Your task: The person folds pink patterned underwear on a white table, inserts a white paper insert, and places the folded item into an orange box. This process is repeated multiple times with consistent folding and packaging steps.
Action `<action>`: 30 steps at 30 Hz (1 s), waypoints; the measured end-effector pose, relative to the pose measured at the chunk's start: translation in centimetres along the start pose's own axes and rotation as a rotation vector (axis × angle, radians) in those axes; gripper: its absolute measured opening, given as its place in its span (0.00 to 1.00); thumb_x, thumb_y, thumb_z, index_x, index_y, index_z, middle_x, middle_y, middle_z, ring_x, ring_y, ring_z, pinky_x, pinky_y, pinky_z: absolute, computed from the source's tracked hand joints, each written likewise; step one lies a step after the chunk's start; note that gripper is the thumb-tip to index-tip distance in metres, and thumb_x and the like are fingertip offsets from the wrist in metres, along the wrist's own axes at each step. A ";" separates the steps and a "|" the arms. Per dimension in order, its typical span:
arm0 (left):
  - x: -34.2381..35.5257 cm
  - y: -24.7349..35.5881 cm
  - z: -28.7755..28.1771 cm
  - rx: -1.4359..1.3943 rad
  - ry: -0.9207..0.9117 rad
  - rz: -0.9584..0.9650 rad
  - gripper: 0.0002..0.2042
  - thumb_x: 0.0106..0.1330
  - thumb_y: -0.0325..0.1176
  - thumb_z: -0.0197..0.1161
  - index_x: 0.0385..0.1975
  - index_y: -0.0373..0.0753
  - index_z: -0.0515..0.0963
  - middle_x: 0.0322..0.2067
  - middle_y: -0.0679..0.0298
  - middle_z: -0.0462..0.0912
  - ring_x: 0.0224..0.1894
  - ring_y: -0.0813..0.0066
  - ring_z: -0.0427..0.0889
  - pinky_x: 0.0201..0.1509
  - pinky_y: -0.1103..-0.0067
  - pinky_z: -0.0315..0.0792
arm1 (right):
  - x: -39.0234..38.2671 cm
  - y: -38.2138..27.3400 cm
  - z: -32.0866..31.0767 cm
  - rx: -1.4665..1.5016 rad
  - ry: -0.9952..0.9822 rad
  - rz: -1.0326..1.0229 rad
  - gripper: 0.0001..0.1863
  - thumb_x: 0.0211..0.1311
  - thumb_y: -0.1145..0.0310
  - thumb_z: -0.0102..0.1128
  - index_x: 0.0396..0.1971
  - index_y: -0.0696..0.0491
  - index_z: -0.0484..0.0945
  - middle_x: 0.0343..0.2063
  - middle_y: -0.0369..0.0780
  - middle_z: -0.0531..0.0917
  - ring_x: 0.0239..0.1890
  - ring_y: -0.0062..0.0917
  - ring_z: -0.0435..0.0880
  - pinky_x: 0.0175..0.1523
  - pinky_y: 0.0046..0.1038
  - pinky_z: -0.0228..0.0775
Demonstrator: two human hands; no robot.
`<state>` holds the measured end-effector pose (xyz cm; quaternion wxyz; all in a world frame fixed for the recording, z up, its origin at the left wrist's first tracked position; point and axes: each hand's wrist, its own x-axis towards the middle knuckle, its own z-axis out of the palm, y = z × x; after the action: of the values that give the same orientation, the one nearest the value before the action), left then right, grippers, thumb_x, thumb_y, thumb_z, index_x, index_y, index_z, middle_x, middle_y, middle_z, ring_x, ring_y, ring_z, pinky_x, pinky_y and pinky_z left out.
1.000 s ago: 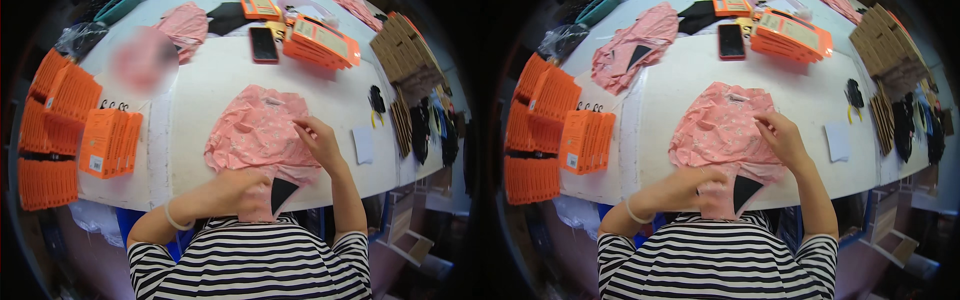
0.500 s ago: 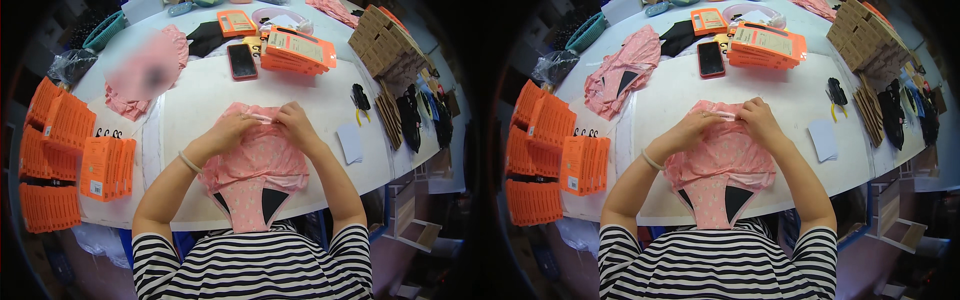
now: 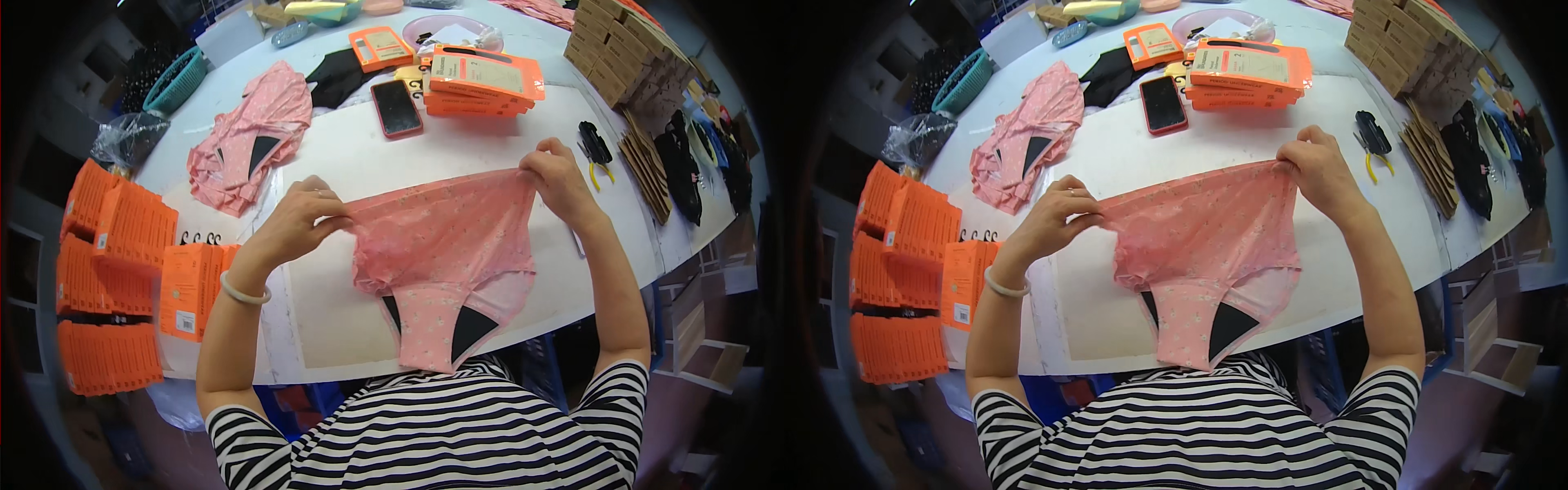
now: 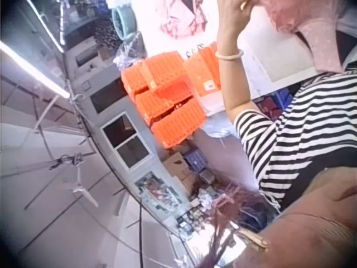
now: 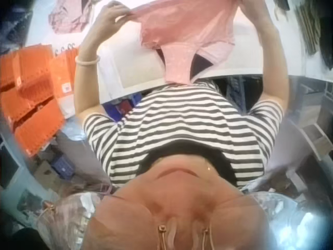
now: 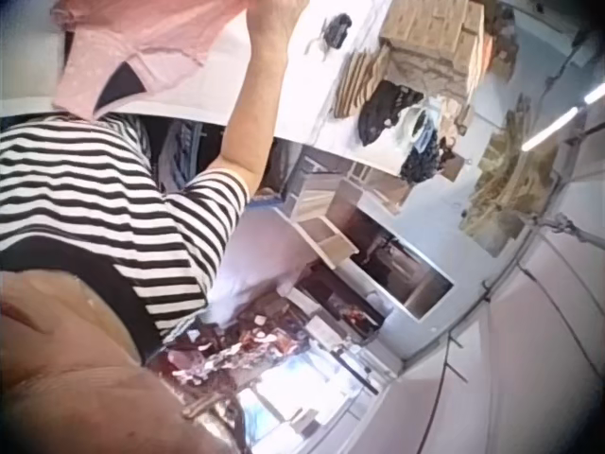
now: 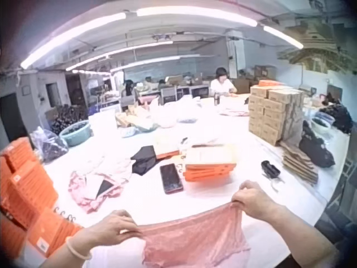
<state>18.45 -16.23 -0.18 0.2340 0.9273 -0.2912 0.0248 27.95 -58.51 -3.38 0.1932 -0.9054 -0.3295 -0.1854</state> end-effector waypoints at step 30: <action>-1.5 17.0 8.9 -0.557 0.514 0.151 0.07 0.69 0.30 0.68 0.33 0.36 0.76 0.23 0.58 0.70 0.23 0.62 0.70 0.30 0.69 0.69 | 7.0 4.7 -0.3 0.109 0.678 0.224 0.28 0.76 0.63 0.55 0.16 0.61 0.59 0.13 0.42 0.54 0.18 0.18 0.54 0.23 0.36 0.47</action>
<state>7.00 -31.67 -1.24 0.5396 0.7679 -0.2859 0.1935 36.00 -58.36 -0.95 0.3584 -0.8114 -0.1550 -0.4350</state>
